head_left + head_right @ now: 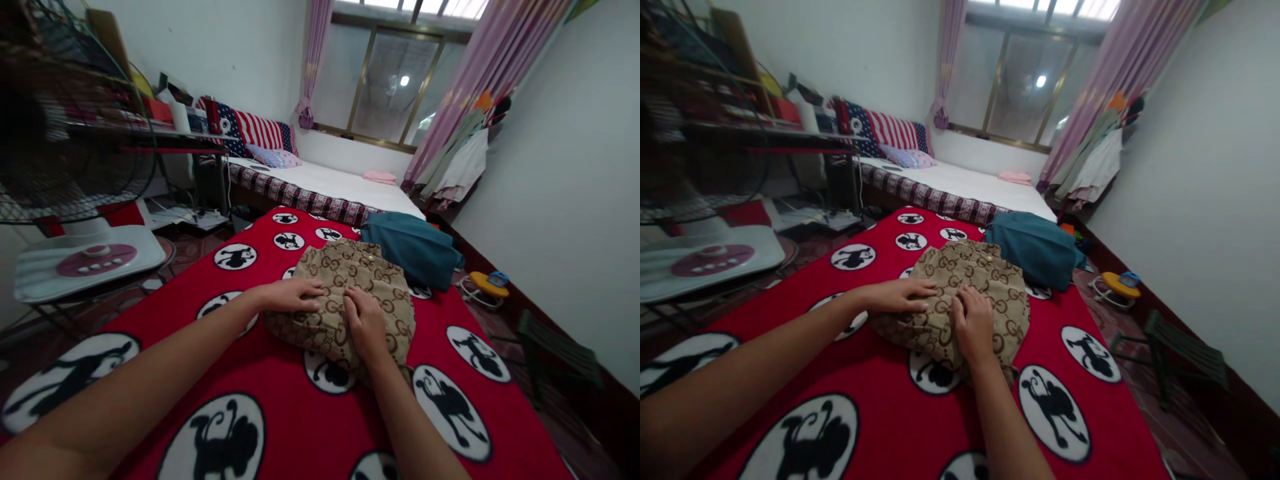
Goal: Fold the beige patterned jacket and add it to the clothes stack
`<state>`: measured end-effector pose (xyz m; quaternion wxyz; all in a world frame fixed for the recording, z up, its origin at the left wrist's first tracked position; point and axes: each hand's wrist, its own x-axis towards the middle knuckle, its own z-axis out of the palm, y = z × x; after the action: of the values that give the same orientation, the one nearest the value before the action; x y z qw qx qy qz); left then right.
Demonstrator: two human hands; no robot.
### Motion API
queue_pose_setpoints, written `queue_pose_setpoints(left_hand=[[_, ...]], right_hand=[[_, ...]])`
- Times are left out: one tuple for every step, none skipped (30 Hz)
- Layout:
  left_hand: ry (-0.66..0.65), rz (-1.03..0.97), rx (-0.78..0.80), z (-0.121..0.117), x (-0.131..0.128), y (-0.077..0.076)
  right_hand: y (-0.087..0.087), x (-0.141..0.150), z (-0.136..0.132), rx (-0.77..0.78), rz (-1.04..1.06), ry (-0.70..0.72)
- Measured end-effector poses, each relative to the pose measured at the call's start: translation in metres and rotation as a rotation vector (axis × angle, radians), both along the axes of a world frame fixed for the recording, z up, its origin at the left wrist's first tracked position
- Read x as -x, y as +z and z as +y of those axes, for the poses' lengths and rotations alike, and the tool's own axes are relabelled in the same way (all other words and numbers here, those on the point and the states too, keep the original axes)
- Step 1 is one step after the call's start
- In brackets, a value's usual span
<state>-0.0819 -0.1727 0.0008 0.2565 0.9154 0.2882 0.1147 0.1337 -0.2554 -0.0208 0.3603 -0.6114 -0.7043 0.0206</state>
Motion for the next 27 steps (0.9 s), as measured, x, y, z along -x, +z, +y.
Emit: queue_pose_setpoints(left_hand=[[0.063,-0.135,0.071,0.005,0.010,-0.006],[0.161,-0.280,0.135,0.011,0.018,-0.014],[0.283,-0.421,0.178,0.017,0.025,-0.022],[0.416,-0.552,0.199,0.023,0.030,-0.031],[0.539,-0.661,0.200,0.028,0.034,-0.040],[0.633,-0.731,0.182,0.032,0.036,-0.048],[0.690,-0.758,0.147,0.034,0.036,-0.054],[0.708,-0.746,0.103,0.036,0.036,-0.058],[0.695,-0.703,0.050,0.036,0.035,-0.061],[0.665,-0.640,-0.009,0.035,0.034,-0.062],[0.629,-0.577,-0.065,0.035,0.033,-0.063],[0.603,-0.530,-0.103,0.034,0.032,-0.063],[0.591,-0.506,-0.122,0.033,0.031,-0.062],[0.589,-0.493,-0.127,0.033,0.030,-0.062],[0.591,-0.491,-0.124,0.033,0.030,-0.061],[0.595,-0.495,-0.115,0.033,0.030,-0.061],[0.600,-0.507,-0.105,0.033,0.030,-0.061],[0.610,-0.529,-0.096,0.034,0.030,-0.061],[0.629,-0.562,-0.090,0.034,0.031,-0.061],[0.659,-0.603,-0.088,0.035,0.032,-0.062],[0.703,-0.648,-0.091,0.036,0.033,-0.062],[0.752,-0.691,-0.097,0.037,0.034,-0.062],[0.800,-0.734,-0.098,0.039,0.037,-0.062],[0.841,-0.780,-0.085,0.040,0.039,-0.062],[0.871,-0.834,-0.053,0.041,0.042,-0.062],[0.894,-0.897,-0.007,0.043,0.045,-0.062],[0.913,-0.967,0.048,0.044,0.047,-0.063]], right_hand=[[0.002,0.002,-0.006,-0.032,-0.012,0.022],[0.005,0.004,-0.014,-0.041,-0.043,0.046],[0.006,0.007,-0.022,-0.026,-0.091,0.069],[0.008,0.009,-0.031,0.008,-0.149,0.088],[0.009,0.012,-0.040,0.054,-0.210,0.096],[0.009,0.015,-0.049,0.102,-0.268,0.093],[0.009,0.017,-0.057,0.147,-0.324,0.082],[0.009,0.018,-0.064,0.182,-0.374,0.064],[0.009,0.019,-0.068,0.208,-0.419,0.049],[0.010,0.019,-0.071,0.226,-0.457,0.040],[0.011,0.019,-0.072,0.238,-0.490,0.037],[0.014,0.018,-0.070,0.244,-0.519,0.037],[0.017,0.017,-0.067,0.250,-0.542,0.044],[0.020,0.015,-0.063,0.259,-0.563,0.060],[0.025,0.013,-0.058,0.271,-0.580,0.081],[0.030,0.011,-0.051,0.287,-0.591,0.102],[0.036,0.009,-0.045,0.300,-0.592,0.118],[0.043,0.006,-0.038,0.306,-0.582,0.126],[0.051,0.004,-0.031,0.298,-0.555,0.123],[0.060,0.002,-0.024,0.274,-0.511,0.115],[0.072,0.001,-0.018,0.237,-0.447,0.112],[0.085,0.001,-0.011,0.192,-0.364,0.119],[0.101,0.001,-0.005,0.149,-0.268,0.133],[0.118,0.002,0.001,0.108,-0.161,0.148],[0.136,0.002,0.007,0.080,-0.055,0.156],[0.154,0.002,0.013,0.056,0.040,0.139],[0.172,0.000,0.018,0.019,0.113,0.104]])
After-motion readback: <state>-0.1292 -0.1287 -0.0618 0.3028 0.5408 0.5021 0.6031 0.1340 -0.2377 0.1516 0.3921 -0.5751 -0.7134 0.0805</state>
